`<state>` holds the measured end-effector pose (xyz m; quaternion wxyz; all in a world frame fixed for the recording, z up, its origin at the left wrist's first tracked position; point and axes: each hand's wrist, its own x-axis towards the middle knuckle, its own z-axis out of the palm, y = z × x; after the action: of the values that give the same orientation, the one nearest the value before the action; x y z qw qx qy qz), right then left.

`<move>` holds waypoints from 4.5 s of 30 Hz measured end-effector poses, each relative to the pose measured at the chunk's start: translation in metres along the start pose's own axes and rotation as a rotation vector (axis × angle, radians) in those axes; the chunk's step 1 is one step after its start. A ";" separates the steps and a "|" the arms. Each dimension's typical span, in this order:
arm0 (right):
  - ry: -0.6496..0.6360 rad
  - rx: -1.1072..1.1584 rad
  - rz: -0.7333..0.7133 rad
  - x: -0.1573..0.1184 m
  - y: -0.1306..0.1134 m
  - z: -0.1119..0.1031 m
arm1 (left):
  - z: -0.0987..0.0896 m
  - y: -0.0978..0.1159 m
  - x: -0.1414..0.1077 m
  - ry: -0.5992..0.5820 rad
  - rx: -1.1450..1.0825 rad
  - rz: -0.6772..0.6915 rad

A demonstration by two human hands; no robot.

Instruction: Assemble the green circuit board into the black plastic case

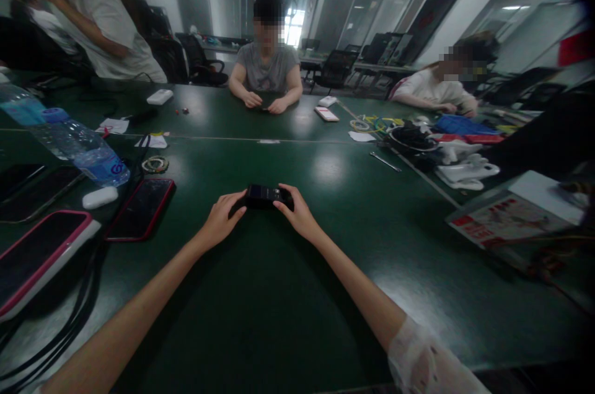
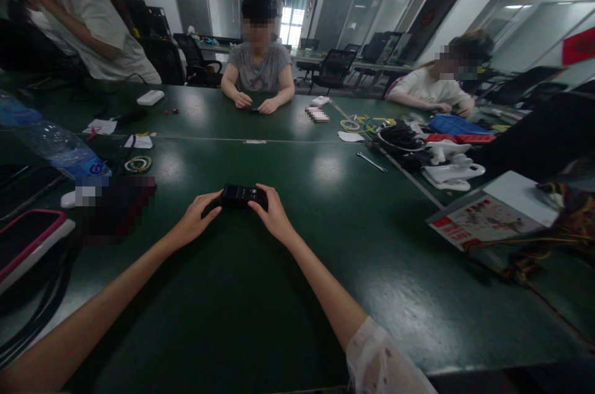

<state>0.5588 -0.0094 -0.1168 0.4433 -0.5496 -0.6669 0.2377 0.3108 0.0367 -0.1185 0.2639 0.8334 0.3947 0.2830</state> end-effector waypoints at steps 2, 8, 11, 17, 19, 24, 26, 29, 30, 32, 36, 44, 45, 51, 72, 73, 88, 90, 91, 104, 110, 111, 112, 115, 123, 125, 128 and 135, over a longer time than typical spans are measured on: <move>0.011 -0.001 -0.008 0.000 0.002 0.001 | -0.001 0.002 -0.001 -0.024 0.012 0.004; -0.004 0.006 -0.013 -0.001 -0.001 -0.003 | -0.004 0.008 -0.003 -0.058 0.008 -0.033; 0.008 0.036 0.009 -0.001 -0.002 -0.004 | -0.003 0.006 -0.003 -0.069 0.008 -0.084; 0.175 0.110 -0.016 -0.001 -0.009 -0.005 | -0.002 0.004 -0.003 -0.050 -0.016 -0.055; 0.309 0.066 -0.029 -0.001 -0.010 -0.009 | -0.004 0.005 -0.004 -0.059 -0.025 -0.072; 0.568 -0.131 0.009 0.001 0.007 -0.025 | -0.008 0.009 -0.007 -0.056 -0.068 -0.091; 0.612 -0.185 0.043 0.002 0.018 -0.029 | -0.009 0.011 -0.007 -0.051 -0.083 -0.086; 0.607 -0.228 0.062 0.002 0.030 -0.030 | -0.009 0.013 -0.006 -0.053 -0.070 -0.064; 0.599 -0.240 0.062 0.001 0.032 -0.030 | -0.009 0.014 -0.006 -0.056 -0.057 -0.052; 0.590 -0.266 0.058 0.001 0.034 -0.029 | -0.008 0.013 -0.004 -0.057 -0.029 -0.028; 0.580 -0.303 0.056 0.001 0.036 -0.028 | -0.007 0.010 -0.003 -0.059 0.009 0.009; 0.552 -0.368 0.106 0.001 0.042 -0.029 | -0.006 0.010 -0.003 -0.071 0.050 0.023; 0.538 -0.377 0.107 0.001 0.042 -0.029 | -0.006 0.010 -0.002 -0.070 0.050 0.021; 0.545 -0.411 0.092 -0.001 0.038 -0.028 | -0.007 0.009 -0.003 -0.079 0.042 0.003; 0.503 -0.411 0.160 0.000 0.040 -0.029 | -0.001 0.000 -0.002 -0.041 0.084 0.011; 0.500 -0.418 0.161 0.000 0.041 -0.029 | 0.000 0.000 -0.002 -0.044 0.100 0.016; 0.473 -0.152 -0.043 -0.001 0.009 -0.018 | 0.000 0.000 -0.002 -0.055 0.136 0.041; 0.404 -0.138 -0.063 -0.003 0.001 -0.013 | 0.000 -0.001 -0.002 -0.049 0.142 0.047; 0.373 -0.136 -0.072 -0.004 -0.001 -0.010 | 0.000 -0.001 -0.002 -0.048 0.143 0.049; 0.135 -0.244 -0.182 -0.006 -0.006 -0.003 | 0.002 -0.001 -0.001 -0.039 0.151 0.046; 0.038 -0.268 -0.134 -0.005 -0.004 -0.003 | 0.002 0.000 -0.001 -0.024 0.141 0.012; 0.023 -0.271 -0.134 -0.005 -0.004 -0.003 | 0.002 0.000 -0.002 -0.024 0.137 0.001; 0.013 -0.271 -0.134 -0.005 -0.004 -0.003 | 0.002 0.001 -0.002 -0.026 0.128 -0.014; 0.005 -0.254 -0.125 -0.005 -0.005 -0.004 | 0.000 0.004 -0.004 -0.039 0.064 -0.081; -0.058 -0.231 -0.253 -0.006 -0.017 -0.007 | -0.004 0.004 -0.004 -0.055 -0.046 -0.143; -0.067 -0.234 -0.238 -0.006 -0.019 -0.008 | -0.003 0.002 -0.003 -0.046 -0.038 -0.132; -0.085 -0.213 -0.201 -0.007 -0.021 -0.008 | -0.002 0.001 -0.003 -0.050 -0.035 -0.142; -0.172 -0.035 -0.001 -0.006 -0.018 -0.010 | -0.004 0.005 -0.002 -0.057 -0.048 -0.155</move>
<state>0.5581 -0.0221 -0.0995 0.3749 -0.5345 -0.7068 0.2723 0.3094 0.0329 -0.1130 0.3161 0.8015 0.4433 0.2472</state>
